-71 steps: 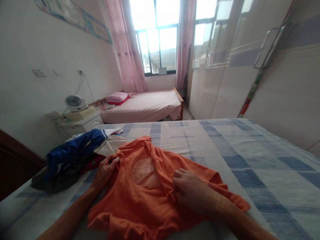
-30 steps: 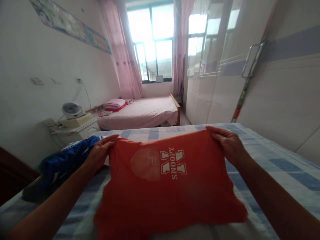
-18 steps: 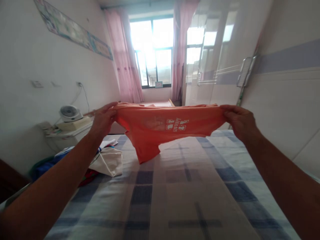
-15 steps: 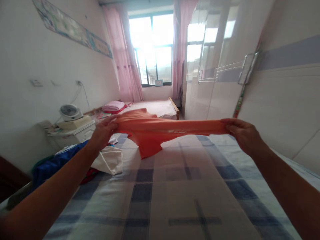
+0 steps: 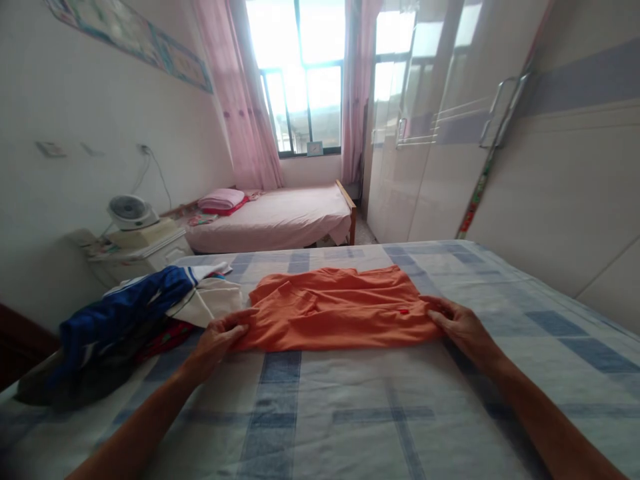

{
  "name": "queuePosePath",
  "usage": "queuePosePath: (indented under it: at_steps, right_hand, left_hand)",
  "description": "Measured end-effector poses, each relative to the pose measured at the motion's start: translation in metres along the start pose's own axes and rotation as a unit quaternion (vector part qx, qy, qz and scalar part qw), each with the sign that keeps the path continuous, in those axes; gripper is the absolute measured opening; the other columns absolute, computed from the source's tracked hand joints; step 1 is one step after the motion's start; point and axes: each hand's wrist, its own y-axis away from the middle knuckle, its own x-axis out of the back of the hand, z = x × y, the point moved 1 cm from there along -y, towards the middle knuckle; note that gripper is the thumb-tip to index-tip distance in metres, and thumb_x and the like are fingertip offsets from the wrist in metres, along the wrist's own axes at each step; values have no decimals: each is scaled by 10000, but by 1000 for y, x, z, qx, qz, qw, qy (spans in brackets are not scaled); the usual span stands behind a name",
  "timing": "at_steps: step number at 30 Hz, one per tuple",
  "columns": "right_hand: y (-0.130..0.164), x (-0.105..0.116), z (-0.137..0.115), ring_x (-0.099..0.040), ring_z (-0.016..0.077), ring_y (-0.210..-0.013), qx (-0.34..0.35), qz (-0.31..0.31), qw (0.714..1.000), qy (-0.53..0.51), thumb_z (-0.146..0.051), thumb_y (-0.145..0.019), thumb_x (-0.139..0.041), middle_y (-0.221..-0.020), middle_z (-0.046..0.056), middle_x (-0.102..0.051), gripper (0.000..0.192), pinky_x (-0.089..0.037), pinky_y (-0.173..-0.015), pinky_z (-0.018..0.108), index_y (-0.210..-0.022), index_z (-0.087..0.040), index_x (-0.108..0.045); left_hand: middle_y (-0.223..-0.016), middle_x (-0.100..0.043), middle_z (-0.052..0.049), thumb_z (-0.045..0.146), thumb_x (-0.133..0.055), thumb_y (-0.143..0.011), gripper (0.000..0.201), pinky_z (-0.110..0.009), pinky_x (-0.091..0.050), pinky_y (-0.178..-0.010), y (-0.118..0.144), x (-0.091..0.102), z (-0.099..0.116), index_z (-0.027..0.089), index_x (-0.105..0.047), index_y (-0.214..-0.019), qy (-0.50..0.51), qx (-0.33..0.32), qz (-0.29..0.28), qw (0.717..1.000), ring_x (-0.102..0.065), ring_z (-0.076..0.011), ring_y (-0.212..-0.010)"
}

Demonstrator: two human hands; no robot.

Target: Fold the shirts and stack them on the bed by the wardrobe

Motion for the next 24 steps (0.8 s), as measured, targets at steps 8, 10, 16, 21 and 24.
queuePosePath:
  at_steps: [8, 10, 16, 21, 24]
  right_hand:
    - [6, 14, 8, -569, 279, -1058, 3, -7, 999, 36, -413, -702, -609, -1064, 16, -670, 290, -403, -972, 336, -956, -285, -670]
    - [6, 7, 9, -587, 287, -1021, -7, -31, 998, 60, -427, -686, -628, -1069, 27, -670, 342, -420, -955, 358, -988, -274, -670]
    - [2, 0, 15, -525, 275, -1139, 42, -25, 998, 41, -327, -682, -587, -1163, 17, -634, 308, -324, -1049, 362, -969, -271, -685]
    - [0, 1, 18, -523, 278, -1142, 30, -54, 993, 102, -333, -700, -584, -1177, 24, -629, 326, -319, -1048, 372, -1004, -276, -686]
    - [3, 1, 19, -533, 272, -1133, 51, -31, 989, 135, -310, -717, -534, -1141, 13, -647, 307, -339, -1029, 359, -984, -290, -685]
  left_hand:
    - [-943, -688, -54, 359, -679, -650, 435, -259, -465, -730, 16, 14, 2, 191, -691, -1052, -23, 13, -83, 996, -593, -211, -879]
    - [-899, -693, -55, 367, -707, -612, 451, -261, -466, -684, 17, 11, 3, 187, -705, -1025, -26, 26, -90, 995, -597, -203, -806]
    - [-846, -698, -63, 366, -683, -625, 304, -245, -452, -633, 20, 15, 10, 179, -751, -854, -50, 16, -99, 994, -586, -194, -751]
    - [-929, -693, -44, 378, -632, -693, 443, -236, -449, -667, 9, 6, -3, 177, -672, -1086, -69, 9, -95, 993, -603, -184, -796]
    - [-902, -701, -46, 296, -585, -702, 319, -245, -452, -729, 5, 1, -13, 178, -717, -967, -125, -56, -52, 989, -615, -189, -820]
